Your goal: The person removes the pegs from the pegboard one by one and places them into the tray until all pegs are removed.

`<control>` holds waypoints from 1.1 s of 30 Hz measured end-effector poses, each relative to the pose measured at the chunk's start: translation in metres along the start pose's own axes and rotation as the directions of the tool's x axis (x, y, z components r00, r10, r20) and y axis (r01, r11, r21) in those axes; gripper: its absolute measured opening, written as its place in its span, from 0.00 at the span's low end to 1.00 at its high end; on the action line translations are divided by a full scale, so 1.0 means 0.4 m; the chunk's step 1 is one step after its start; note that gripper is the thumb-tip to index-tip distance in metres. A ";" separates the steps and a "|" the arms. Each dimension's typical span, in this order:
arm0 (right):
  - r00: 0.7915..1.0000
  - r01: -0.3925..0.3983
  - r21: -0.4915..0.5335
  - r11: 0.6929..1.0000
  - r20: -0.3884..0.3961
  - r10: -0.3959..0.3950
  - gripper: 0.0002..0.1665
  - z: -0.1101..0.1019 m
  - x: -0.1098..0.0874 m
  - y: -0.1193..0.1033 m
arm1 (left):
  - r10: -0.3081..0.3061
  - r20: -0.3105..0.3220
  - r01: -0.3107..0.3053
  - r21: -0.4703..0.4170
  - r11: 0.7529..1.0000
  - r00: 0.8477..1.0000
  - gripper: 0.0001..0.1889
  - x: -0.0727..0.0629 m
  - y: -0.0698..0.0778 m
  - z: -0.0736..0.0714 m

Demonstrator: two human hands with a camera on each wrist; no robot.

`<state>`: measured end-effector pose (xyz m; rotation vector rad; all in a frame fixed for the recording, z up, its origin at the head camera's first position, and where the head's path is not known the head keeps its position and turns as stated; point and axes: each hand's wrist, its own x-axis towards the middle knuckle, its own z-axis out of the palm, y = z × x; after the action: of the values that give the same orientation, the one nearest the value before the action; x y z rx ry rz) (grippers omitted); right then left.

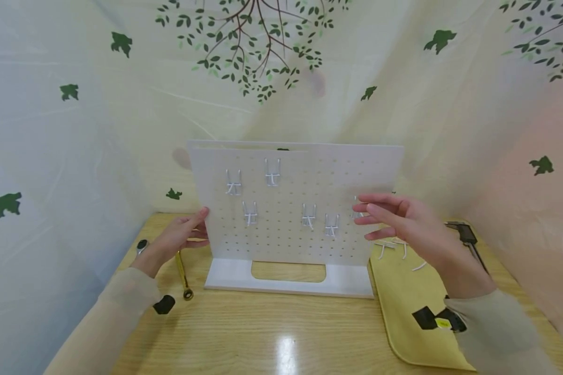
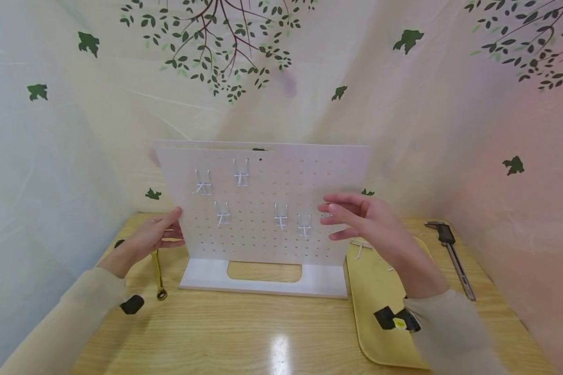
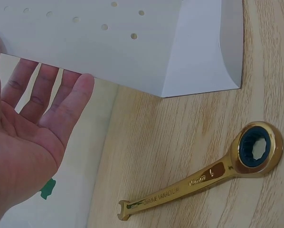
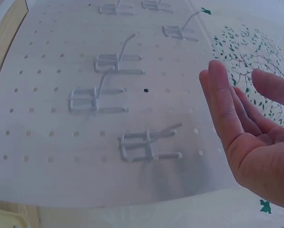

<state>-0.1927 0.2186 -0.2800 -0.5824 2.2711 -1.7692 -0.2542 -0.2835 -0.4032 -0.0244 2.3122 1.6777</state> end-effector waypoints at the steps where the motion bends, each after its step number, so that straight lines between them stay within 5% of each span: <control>1: 1.000 0.004 0.005 1.000 0.009 -0.004 0.30 0.007 0.008 -0.006 | 0.001 0.001 -0.001 -0.003 1.000 1.000 0.42 -0.001 0.001 0.001; 18: 0.981 0.011 0.272 0.962 0.184 -0.063 0.28 0.116 0.144 -0.050 | -0.014 -0.010 0.014 0.003 1.000 1.000 0.43 -0.018 0.004 0.011; 24: 0.967 -0.087 0.388 0.917 0.255 -0.016 0.26 0.171 0.193 -0.073 | -0.002 0.000 0.002 0.014 1.000 1.000 0.42 -0.020 0.005 0.008; 33: 0.944 -0.224 0.430 0.875 0.320 0.084 0.26 0.233 0.270 -0.072 | 0.002 0.001 -0.002 0.005 1.000 1.000 0.42 -0.017 0.004 0.005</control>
<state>-0.2481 0.0846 -0.2682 -0.5050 1.5743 -1.9018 -0.2477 -0.2820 -0.4006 -0.0203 2.3167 1.6725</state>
